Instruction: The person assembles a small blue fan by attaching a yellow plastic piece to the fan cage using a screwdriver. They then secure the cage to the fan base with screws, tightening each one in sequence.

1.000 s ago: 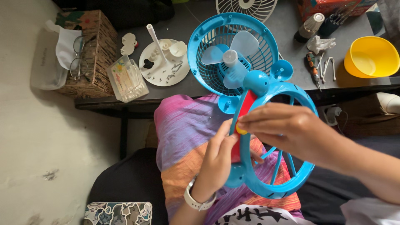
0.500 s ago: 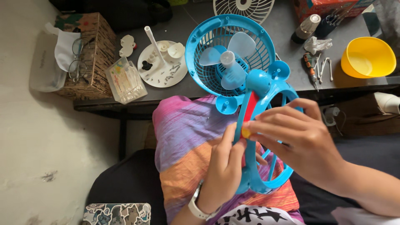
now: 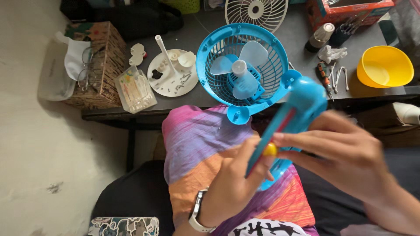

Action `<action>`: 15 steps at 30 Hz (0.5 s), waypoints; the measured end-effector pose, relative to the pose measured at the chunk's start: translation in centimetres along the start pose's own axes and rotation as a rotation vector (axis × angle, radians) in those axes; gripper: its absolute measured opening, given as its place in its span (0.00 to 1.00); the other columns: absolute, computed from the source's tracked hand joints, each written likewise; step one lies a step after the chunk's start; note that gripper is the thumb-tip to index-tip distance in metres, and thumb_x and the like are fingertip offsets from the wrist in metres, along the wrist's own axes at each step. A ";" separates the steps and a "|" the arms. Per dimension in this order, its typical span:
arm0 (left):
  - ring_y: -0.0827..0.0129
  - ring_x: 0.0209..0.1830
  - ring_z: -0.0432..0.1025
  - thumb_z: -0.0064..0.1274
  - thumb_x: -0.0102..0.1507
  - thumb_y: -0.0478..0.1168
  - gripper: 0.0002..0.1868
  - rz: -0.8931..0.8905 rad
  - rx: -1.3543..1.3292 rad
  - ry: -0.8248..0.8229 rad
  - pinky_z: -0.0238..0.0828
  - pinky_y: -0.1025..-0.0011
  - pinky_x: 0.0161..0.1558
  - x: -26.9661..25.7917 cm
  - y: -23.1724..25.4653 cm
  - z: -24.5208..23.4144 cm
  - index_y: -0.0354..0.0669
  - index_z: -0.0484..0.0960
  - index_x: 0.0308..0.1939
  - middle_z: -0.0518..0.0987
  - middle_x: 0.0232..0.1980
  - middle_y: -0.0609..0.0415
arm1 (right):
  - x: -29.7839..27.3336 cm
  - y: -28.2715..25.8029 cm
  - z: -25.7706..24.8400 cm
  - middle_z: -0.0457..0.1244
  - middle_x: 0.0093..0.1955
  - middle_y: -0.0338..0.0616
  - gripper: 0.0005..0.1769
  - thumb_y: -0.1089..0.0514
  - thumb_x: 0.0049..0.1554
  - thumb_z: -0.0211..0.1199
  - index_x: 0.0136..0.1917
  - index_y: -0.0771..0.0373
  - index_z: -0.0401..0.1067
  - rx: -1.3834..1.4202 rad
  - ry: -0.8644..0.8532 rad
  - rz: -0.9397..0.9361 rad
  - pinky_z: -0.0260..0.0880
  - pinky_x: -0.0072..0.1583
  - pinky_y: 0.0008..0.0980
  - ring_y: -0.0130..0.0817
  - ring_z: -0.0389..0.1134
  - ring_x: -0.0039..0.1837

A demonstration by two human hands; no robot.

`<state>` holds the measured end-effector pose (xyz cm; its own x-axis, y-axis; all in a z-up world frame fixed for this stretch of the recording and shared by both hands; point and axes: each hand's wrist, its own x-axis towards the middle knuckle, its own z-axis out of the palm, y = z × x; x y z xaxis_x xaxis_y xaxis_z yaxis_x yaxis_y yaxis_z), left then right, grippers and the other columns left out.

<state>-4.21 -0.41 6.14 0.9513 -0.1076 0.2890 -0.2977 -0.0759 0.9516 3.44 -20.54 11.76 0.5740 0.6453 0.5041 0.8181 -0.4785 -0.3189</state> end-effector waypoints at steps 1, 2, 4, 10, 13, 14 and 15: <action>0.63 0.35 0.82 0.47 0.77 0.43 0.14 0.014 0.077 -0.054 0.76 0.67 0.36 0.0 0.3 -0.1 0.38 0.73 0.60 0.81 0.37 0.50 | -0.3 -0.2 -1.1 0.69 0.43 0.36 0.31 0.52 0.42 0.76 0.60 0.50 0.76 -0.114 0.022 -0.105 0.63 0.44 0.41 0.36 0.66 0.39; 0.59 0.34 0.82 0.48 0.75 0.43 0.14 0.029 0.155 -0.108 0.76 0.65 0.35 0.0 0.7 -0.3 0.38 0.72 0.61 0.81 0.37 0.48 | -0.5 -0.3 -1.8 0.70 0.46 0.39 0.31 0.50 0.42 0.75 0.60 0.49 0.75 -0.229 0.043 -0.209 0.64 0.48 0.49 0.41 0.68 0.43; 0.54 0.32 0.80 0.51 0.72 0.42 0.17 0.107 0.292 -0.243 0.76 0.61 0.33 0.3 1.8 -0.9 0.36 0.72 0.60 0.81 0.40 0.45 | -0.8 -0.1 -3.0 0.70 0.45 0.35 0.31 0.45 0.42 0.75 0.59 0.51 0.76 -0.188 -0.084 -0.213 0.66 0.50 0.46 0.36 0.70 0.43; 0.52 0.39 0.81 0.56 0.69 0.46 0.28 0.161 0.192 -0.485 0.78 0.62 0.40 1.8 6.4 -0.9 0.31 0.67 0.65 0.83 0.49 0.43 | -4.5 0.5 -7.9 0.70 0.43 0.26 0.33 0.34 0.44 0.77 0.56 0.52 0.78 -0.210 -0.294 -0.233 0.66 0.50 0.38 0.26 0.71 0.44; 0.53 0.47 0.81 0.60 0.65 0.49 0.32 0.326 0.199 -0.421 0.79 0.63 0.48 2.8 5.8 -1.0 0.33 0.68 0.65 0.82 0.53 0.43 | -7.5 0.7 -9.5 0.70 0.45 0.32 0.32 0.37 0.45 0.78 0.55 0.56 0.77 -0.317 -0.248 -0.277 0.63 0.46 0.32 0.28 0.68 0.43; 0.52 0.52 0.80 0.62 0.64 0.50 0.33 0.424 0.225 -0.349 0.79 0.62 0.54 3.0 4.9 -1.0 0.34 0.69 0.64 0.81 0.56 0.42 | -8.3 0.8 -10.0 0.70 0.46 0.35 0.31 0.39 0.45 0.77 0.55 0.58 0.77 -0.344 -0.237 -0.296 0.63 0.45 0.30 0.29 0.67 0.42; 0.52 0.57 0.80 0.65 0.63 0.51 0.33 0.525 0.251 -0.274 0.79 0.62 0.59 2.8 3.7 -1.0 0.36 0.70 0.63 0.80 0.59 0.42 | -9.3 0.6 -10.2 0.70 0.47 0.36 0.30 0.42 0.45 0.77 0.56 0.58 0.77 -0.400 -0.215 -0.304 0.64 0.45 0.31 0.30 0.68 0.43</action>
<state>-2.54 0.04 10.59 0.6288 -0.4403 0.6409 -0.7594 -0.1708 0.6278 -1.77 -32.86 15.11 0.3426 0.8769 0.3372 0.8950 -0.4138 0.1667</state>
